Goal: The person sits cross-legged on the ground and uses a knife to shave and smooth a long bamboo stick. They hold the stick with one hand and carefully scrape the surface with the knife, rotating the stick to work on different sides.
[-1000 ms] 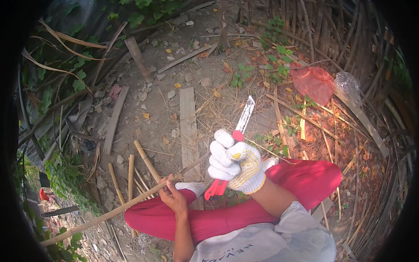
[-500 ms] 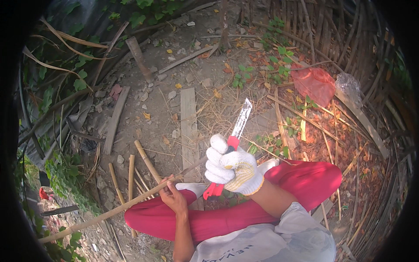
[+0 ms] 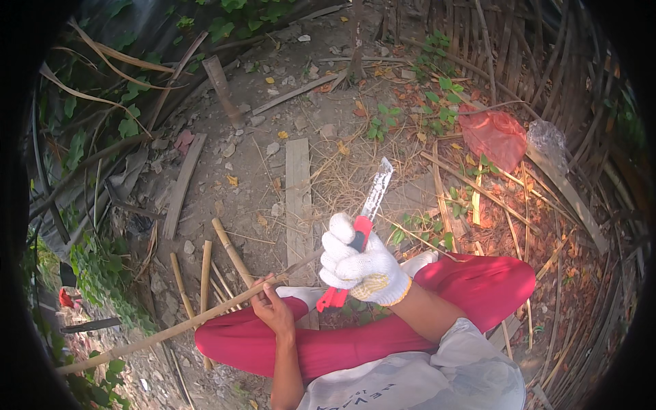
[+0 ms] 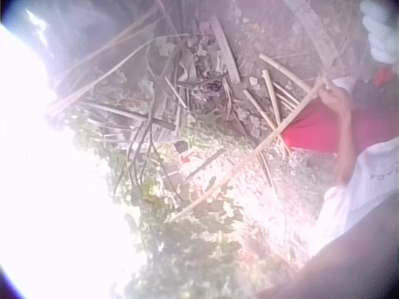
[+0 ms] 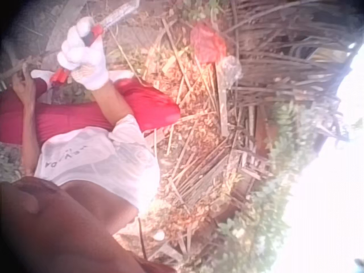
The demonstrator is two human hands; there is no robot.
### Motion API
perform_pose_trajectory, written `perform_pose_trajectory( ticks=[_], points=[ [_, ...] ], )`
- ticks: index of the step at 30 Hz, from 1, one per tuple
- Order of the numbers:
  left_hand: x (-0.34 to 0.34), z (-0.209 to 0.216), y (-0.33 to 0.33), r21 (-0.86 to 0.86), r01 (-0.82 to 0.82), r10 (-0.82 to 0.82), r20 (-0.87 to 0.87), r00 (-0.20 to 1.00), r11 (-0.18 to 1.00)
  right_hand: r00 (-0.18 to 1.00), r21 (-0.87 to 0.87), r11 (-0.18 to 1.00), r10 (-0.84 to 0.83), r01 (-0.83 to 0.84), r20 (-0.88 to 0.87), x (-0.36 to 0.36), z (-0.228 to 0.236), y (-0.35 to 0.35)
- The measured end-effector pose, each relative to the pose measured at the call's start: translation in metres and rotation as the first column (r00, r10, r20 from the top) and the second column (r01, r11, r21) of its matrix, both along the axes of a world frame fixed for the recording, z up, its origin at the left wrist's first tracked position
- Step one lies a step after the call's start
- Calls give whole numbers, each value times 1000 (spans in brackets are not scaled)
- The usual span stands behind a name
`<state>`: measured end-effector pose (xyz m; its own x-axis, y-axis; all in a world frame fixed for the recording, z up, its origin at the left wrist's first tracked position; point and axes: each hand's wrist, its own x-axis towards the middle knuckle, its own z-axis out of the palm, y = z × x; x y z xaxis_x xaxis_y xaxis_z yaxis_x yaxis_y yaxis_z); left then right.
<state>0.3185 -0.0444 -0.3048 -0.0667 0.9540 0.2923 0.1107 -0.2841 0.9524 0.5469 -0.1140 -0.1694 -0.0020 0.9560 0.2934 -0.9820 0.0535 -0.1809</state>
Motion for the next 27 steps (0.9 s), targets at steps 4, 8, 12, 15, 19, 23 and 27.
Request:
perform_pose_trajectory(
  ticks=[4,8,12,15,19,23,27],
  points=[
    [0,-2,0,-12,-3,3,8,1000,1000,1000,3,1000,-3,3,17,-1,3,-2],
    [-2,-4,1,-13,-5,5,-2,1000,1000,1000,7,1000,0,0,14,-1,3,-1],
    [-2,-5,2,-17,-9,10,13,1000,1000,1000,3,1000,-4,4,25,-2,3,-1],
    [-2,-7,2,-12,-9,9,27,1000,1000,1000,-5,1000,27,-27,-12,-1,0,0],
    [-2,-8,2,-9,-11,12,32,999,1000,995,0,998,56,-56,-81,-2,0,1],
    [-2,-6,2,-3,-12,12,1,1000,1000,992,0,998,67,-67,-104,0,2,1],
    [-1,-3,1,-12,-17,17,-2,1000,1000,990,2,997,77,-78,-114,1,0,1]
  ],
)
